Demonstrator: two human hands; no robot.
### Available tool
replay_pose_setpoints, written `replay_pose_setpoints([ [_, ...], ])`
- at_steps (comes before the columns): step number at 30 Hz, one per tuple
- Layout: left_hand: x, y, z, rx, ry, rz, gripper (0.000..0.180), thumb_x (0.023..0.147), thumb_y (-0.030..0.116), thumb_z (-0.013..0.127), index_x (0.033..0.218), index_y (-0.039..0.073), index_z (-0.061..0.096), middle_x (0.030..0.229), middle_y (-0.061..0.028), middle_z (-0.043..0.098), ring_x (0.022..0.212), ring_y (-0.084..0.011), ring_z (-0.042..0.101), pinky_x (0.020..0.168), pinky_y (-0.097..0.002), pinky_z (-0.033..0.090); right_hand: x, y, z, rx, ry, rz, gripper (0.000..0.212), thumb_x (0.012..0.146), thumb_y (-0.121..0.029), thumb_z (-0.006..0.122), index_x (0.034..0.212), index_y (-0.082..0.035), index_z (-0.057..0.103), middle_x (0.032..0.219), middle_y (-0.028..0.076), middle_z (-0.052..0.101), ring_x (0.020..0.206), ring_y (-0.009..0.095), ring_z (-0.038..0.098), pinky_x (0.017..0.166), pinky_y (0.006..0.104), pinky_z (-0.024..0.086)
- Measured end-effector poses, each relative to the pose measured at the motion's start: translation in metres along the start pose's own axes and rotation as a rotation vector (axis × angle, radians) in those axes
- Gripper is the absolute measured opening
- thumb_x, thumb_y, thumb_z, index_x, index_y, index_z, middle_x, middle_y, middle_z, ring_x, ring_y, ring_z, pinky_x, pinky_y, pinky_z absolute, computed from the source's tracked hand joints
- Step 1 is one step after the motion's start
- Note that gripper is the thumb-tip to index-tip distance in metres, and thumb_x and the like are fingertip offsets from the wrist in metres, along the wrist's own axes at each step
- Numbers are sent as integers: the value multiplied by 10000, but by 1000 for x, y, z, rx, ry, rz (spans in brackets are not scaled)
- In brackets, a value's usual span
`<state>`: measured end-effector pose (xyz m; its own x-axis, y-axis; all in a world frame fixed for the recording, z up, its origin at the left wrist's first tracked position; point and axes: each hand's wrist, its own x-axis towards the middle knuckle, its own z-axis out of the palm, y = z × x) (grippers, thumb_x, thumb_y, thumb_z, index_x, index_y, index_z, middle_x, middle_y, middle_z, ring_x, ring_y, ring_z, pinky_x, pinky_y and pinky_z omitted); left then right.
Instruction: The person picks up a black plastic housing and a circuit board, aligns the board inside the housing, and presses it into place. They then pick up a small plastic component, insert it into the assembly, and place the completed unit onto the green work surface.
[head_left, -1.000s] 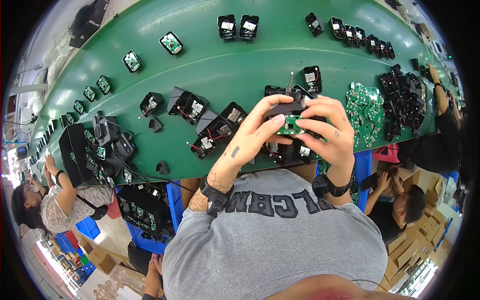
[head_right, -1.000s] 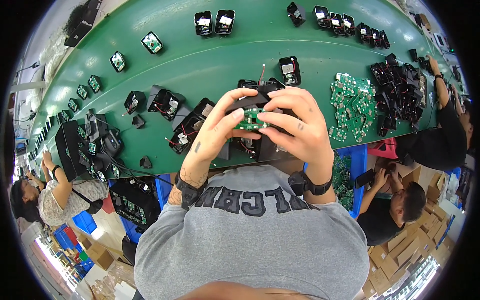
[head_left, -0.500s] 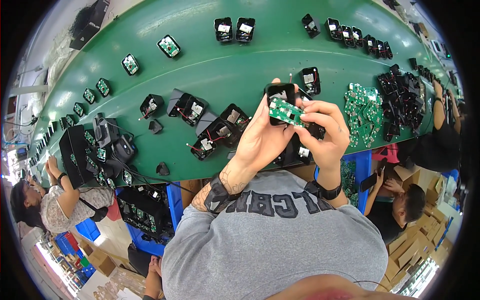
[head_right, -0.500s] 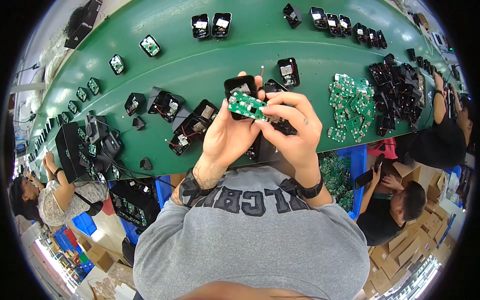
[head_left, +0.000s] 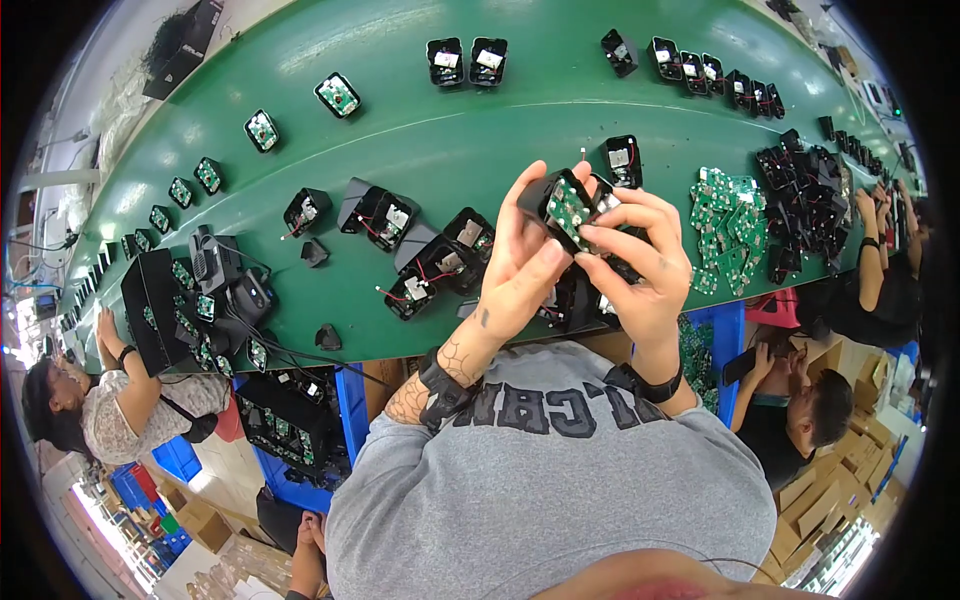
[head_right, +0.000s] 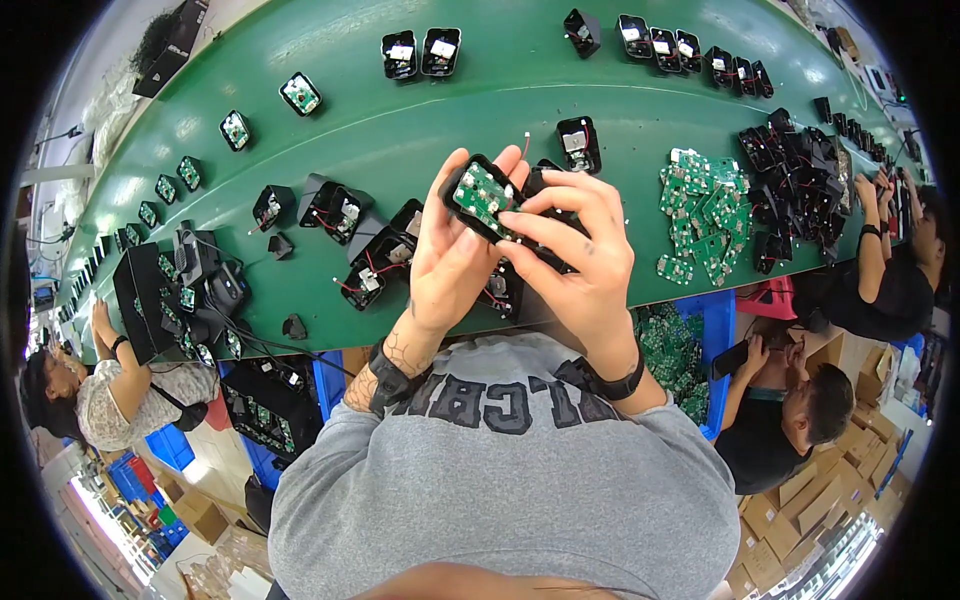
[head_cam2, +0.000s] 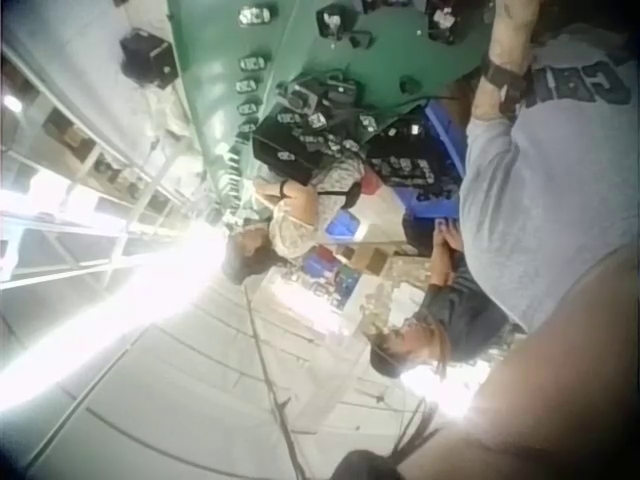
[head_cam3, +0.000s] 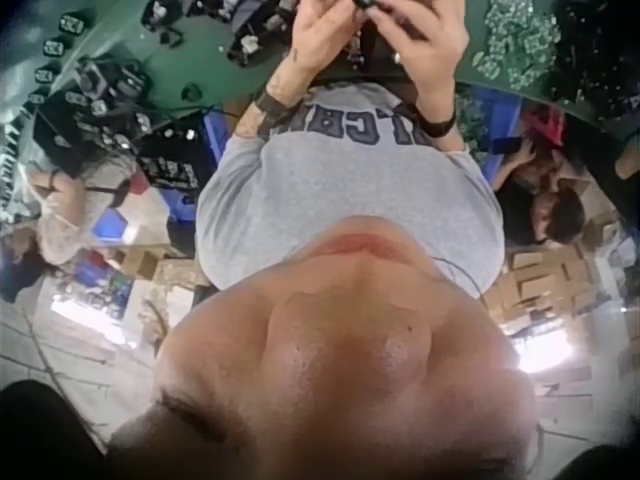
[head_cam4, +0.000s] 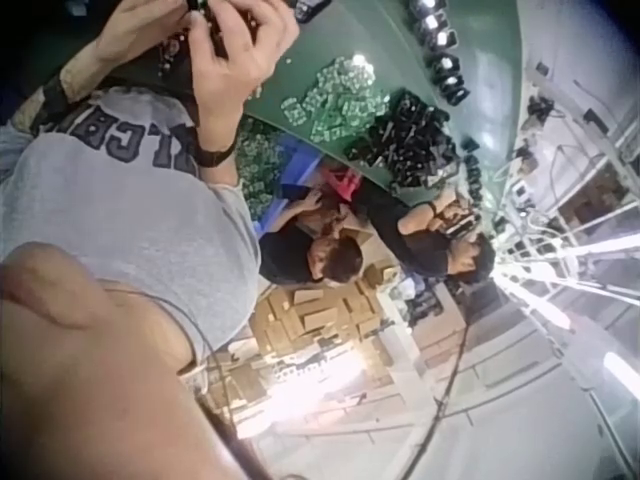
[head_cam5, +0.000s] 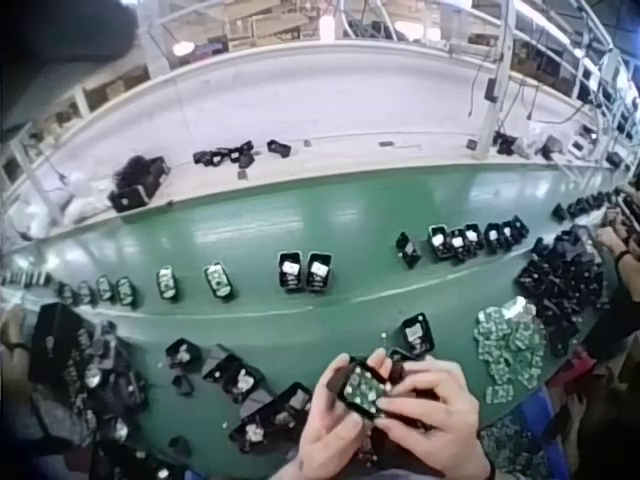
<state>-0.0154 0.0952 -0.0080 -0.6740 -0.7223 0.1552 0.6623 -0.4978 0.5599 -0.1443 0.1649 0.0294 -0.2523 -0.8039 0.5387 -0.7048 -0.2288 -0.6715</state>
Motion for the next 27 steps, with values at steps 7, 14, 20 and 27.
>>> replay_pose_setpoints([
  [7, -2, 4, -6, 244, 21, -120, 600, 977, 120, 482, 1484, 34, 172, 1400, -205, 449, 1280, -260, 478, 1103, -375, 334, -12, 8, 6, 131, 25, 43, 271, 736, -50, 709, 1007, -31, 709, 1090, 121, 612, 1104, 298, 570, 946, 399, 455],
  [14, -1, 15, -8, 476, -87, -209, 444, 955, 121, 513, 1378, 37, 409, 1324, -86, 469, 1222, -168, 478, 1040, -319, 373, -15, 14, 11, 689, -64, 606, 413, 828, 11, 655, 1236, 28, 596, 1111, 83, 650, 951, 117, 635, 778, 230, 522],
  [20, -1, 11, -4, 503, -43, -105, 419, 956, 119, 503, 1359, 41, 417, 1267, -101, 527, 1160, -168, 536, 994, -314, 427, -12, 9, 12, 789, -76, 689, 429, 821, -9, 670, 1235, 57, 584, 1148, 117, 640, 1045, 177, 623, 862, 278, 509],
  [27, 5, 16, 1, 523, 32, -127, 520, 967, 103, 505, 1444, 54, 305, 1270, -151, 554, 1173, -173, 539, 1009, -314, 429, -11, 13, 14, 191, 106, 8, 188, 730, 14, 723, 910, -21, 680, 942, 94, 681, 1178, 362, 532, 1011, 482, 410],
])
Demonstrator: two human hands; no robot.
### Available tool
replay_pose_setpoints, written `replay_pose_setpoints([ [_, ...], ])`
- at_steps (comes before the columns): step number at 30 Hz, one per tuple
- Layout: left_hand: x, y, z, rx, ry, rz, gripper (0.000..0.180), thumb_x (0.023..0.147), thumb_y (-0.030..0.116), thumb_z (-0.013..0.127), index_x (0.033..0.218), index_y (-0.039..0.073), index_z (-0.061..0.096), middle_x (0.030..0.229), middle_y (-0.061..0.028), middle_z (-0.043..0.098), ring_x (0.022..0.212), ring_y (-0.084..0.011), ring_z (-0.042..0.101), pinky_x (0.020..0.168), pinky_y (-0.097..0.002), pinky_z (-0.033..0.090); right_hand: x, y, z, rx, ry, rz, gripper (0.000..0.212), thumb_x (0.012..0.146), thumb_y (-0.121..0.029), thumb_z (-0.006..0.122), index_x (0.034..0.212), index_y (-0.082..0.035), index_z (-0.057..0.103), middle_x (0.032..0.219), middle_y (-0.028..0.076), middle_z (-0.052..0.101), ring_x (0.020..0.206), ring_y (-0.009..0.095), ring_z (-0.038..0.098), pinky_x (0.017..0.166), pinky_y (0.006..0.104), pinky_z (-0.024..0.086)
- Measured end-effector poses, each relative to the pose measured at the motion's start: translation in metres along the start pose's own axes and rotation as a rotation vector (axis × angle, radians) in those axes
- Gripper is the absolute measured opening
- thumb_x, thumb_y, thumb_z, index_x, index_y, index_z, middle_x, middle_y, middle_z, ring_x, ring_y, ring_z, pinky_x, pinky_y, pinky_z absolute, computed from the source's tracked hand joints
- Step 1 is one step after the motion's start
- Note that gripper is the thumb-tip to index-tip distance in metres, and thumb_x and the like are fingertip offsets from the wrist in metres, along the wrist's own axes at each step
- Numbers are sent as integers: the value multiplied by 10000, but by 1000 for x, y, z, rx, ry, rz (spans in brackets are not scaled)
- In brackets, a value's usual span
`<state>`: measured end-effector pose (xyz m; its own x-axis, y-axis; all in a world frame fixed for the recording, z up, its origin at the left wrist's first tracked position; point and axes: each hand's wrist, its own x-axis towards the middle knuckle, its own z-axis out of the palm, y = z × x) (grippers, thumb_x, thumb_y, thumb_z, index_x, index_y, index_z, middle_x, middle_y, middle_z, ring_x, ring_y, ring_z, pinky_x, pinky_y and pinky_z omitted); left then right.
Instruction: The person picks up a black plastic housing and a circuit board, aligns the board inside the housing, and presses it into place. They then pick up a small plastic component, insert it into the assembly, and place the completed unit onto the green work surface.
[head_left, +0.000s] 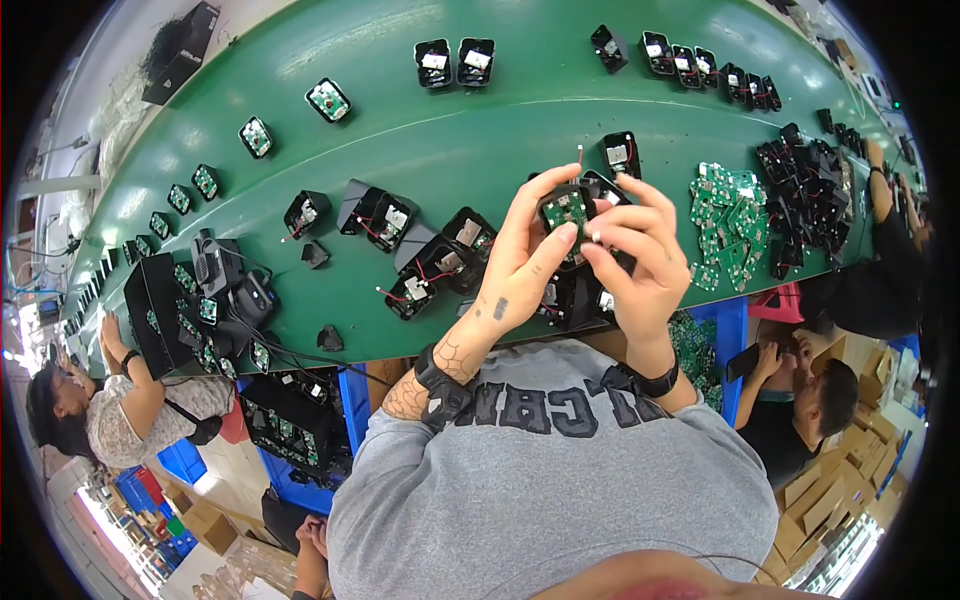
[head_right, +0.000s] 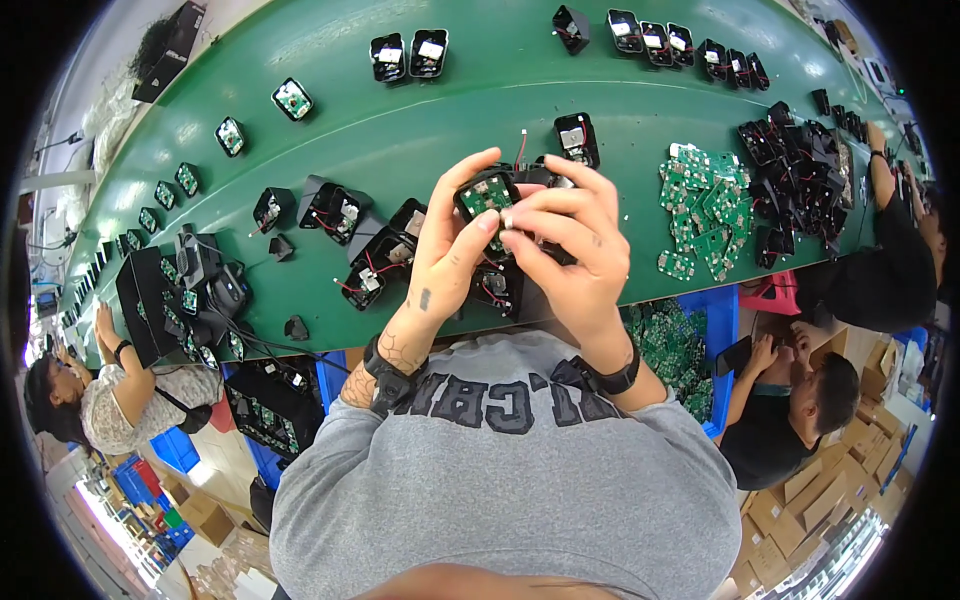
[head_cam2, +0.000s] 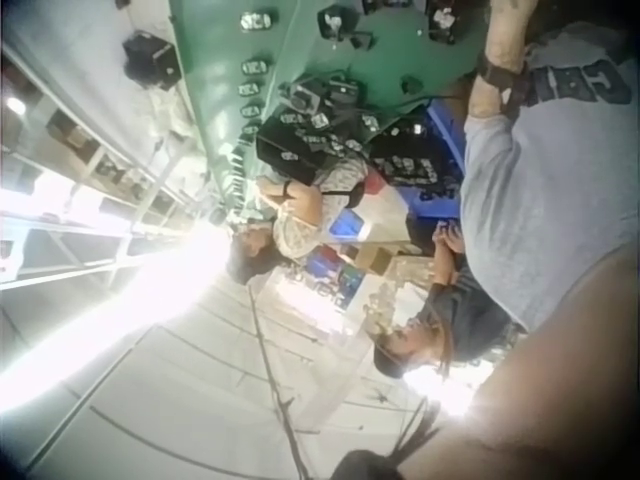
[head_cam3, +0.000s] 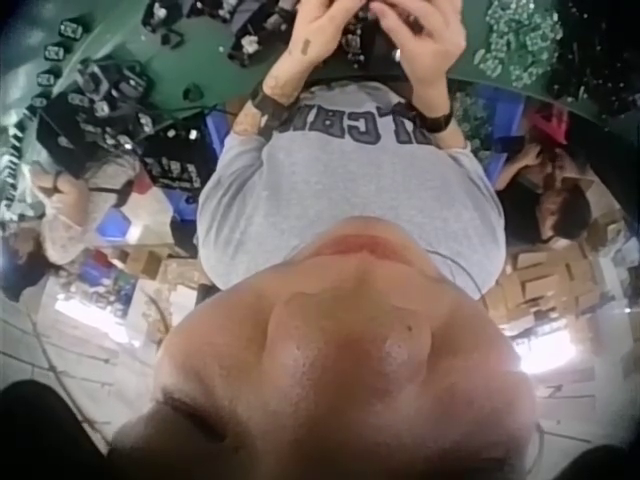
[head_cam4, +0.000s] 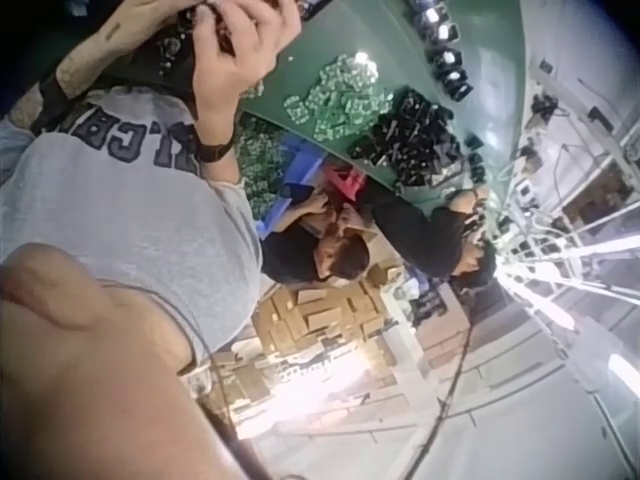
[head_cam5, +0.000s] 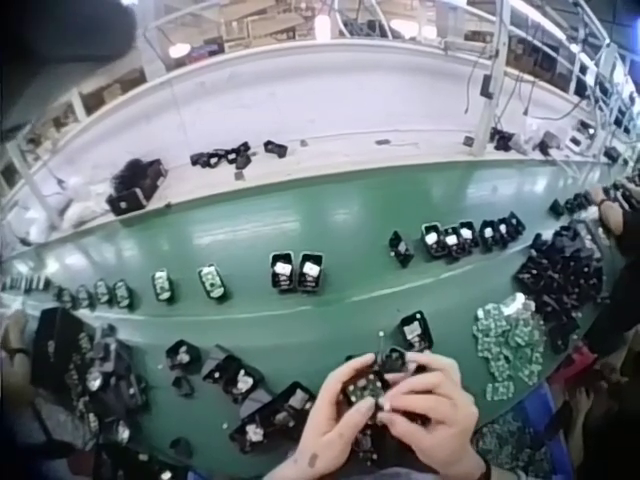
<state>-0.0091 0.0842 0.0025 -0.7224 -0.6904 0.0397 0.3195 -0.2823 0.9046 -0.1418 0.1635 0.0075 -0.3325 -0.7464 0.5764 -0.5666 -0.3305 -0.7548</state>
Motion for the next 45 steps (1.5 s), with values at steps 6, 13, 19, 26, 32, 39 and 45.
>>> replay_pose_setpoints([
  [6, 0, -9, 0, -92, -21, -121, 520, 928, 104, 574, 1404, 30, 377, 1249, -88, 552, 1125, -140, 545, 960, -296, 449, -7, 7, 5, 81, 120, 63, 23, 813, -6, 630, 832, -18, 635, 803, 61, 663, 1082, 297, 559, 1068, 533, 346],
  [13, -2, 1, -4, -158, -8, -328, 416, 862, 85, 616, 1245, 7, 475, 883, -90, 626, 567, -136, 616, 452, -212, 460, -4, 12, -4, 105, 6, 24, 24, 792, -57, 623, 797, -35, 632, 796, 42, 642, 968, 276, 577, 1045, 537, 351],
  [19, -3, -2, -10, -21, 128, -96, 409, 833, -46, 620, 1194, 25, 443, 999, -87, 639, 817, -141, 676, 666, -240, 559, 3, -5, -7, -179, -130, 101, 84, 760, -125, 640, 718, -53, 628, 1076, 100, 594, 1214, 335, 468, 1035, 484, 336],
  [26, -4, -1, -7, 232, 167, -39, 424, 769, -19, 667, 1152, 21, 491, 972, -63, 660, 830, -99, 666, 676, -217, 538, 4, -3, -1, -193, -170, 131, 71, 682, -83, 628, 662, -30, 585, 1130, 99, 604, 1255, 352, 456, 1026, 472, 342],
  [32, -5, 1, -5, 280, 165, -38, 443, 767, -60, 630, 1169, 30, 468, 1015, -88, 657, 862, -130, 668, 759, -256, 549, 3, 2, 0, -135, -132, 123, 60, 677, -65, 614, 655, -26, 573, 1077, 97, 622, 1223, 353, 495, 1010, 472, 364],
  [39, -6, -4, -5, 350, 186, -7, 438, 760, -47, 653, 1158, 24, 484, 1007, -83, 660, 865, -123, 669, 737, -245, 552, 6, 0, -2, -159, -174, 147, 54, 667, -38, 611, 653, -21, 562, 1071, 95, 624, 1222, 348, 502, 1005, 468, 375],
  [45, -5, -13, -4, 723, 185, 299, 443, 741, -40, 685, 1140, 2, 497, 1048, -98, 678, 897, -135, 679, 724, -254, 570, 13, -3, -8, -117, -254, 246, 20, 689, 1, 611, 683, -10, 595, 1096, 93, 633, 1227, 340, 506, 1005, 436, 390],
])
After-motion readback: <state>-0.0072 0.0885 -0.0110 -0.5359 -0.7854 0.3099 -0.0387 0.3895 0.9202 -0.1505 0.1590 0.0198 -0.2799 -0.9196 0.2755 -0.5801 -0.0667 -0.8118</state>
